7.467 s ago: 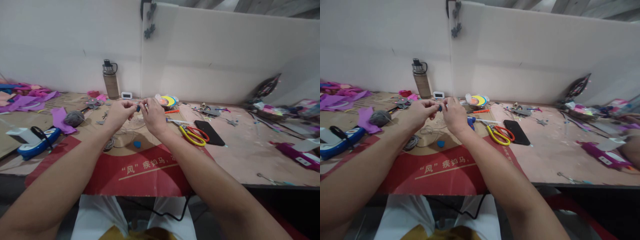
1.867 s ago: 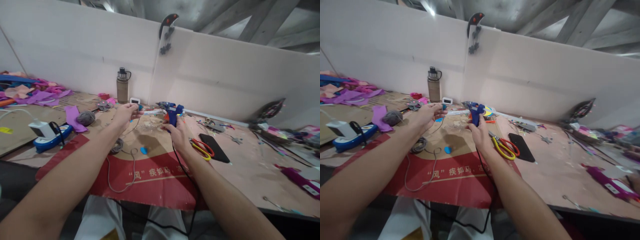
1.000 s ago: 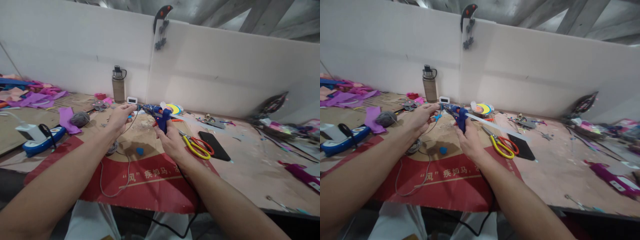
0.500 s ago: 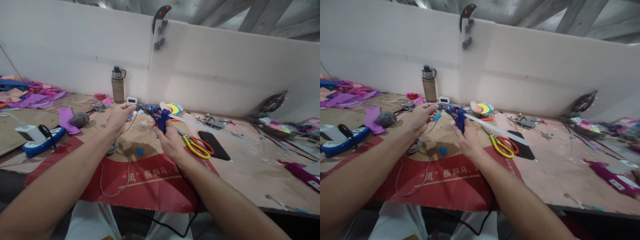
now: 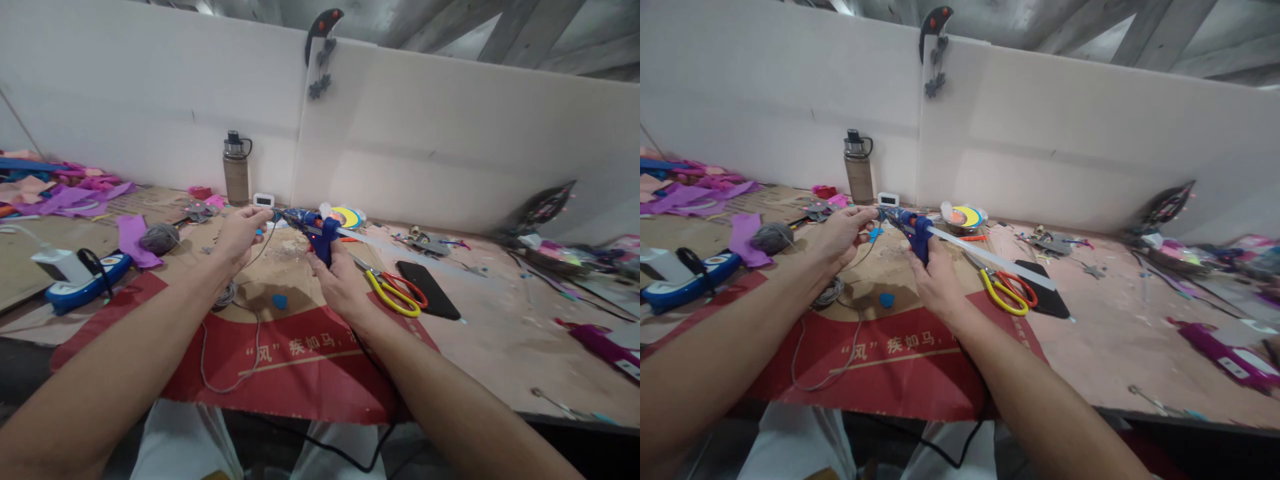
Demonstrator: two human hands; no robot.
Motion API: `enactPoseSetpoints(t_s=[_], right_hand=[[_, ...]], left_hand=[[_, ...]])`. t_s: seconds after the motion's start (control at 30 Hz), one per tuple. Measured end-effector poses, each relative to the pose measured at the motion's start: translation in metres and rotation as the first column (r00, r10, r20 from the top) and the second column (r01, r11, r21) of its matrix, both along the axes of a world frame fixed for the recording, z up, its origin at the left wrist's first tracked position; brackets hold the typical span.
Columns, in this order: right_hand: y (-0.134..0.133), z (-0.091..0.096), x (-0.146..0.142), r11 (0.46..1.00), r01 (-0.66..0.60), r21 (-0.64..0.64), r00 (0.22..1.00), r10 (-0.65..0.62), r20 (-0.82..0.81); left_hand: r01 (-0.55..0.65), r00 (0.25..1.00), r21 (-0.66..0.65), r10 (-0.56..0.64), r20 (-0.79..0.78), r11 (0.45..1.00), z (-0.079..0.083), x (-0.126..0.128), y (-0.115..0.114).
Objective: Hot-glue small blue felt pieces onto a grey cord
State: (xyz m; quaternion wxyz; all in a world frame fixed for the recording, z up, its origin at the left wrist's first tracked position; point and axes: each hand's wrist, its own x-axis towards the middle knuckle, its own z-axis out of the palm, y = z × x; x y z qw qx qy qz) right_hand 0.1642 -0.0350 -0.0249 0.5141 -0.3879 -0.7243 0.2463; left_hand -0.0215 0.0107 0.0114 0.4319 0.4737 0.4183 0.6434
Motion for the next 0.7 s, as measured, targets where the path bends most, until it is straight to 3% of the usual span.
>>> enactPoseSetpoints(t_s=[0.7], right_hand=[[-0.0005, 0.0012, -0.0004, 0.999, 0.014, 0.037, 1.0, -0.014, 0.018]], left_hand=[[0.025, 0.999, -0.007, -0.025, 0.022, 1.0, 0.0025, 0.0003, -0.0008]])
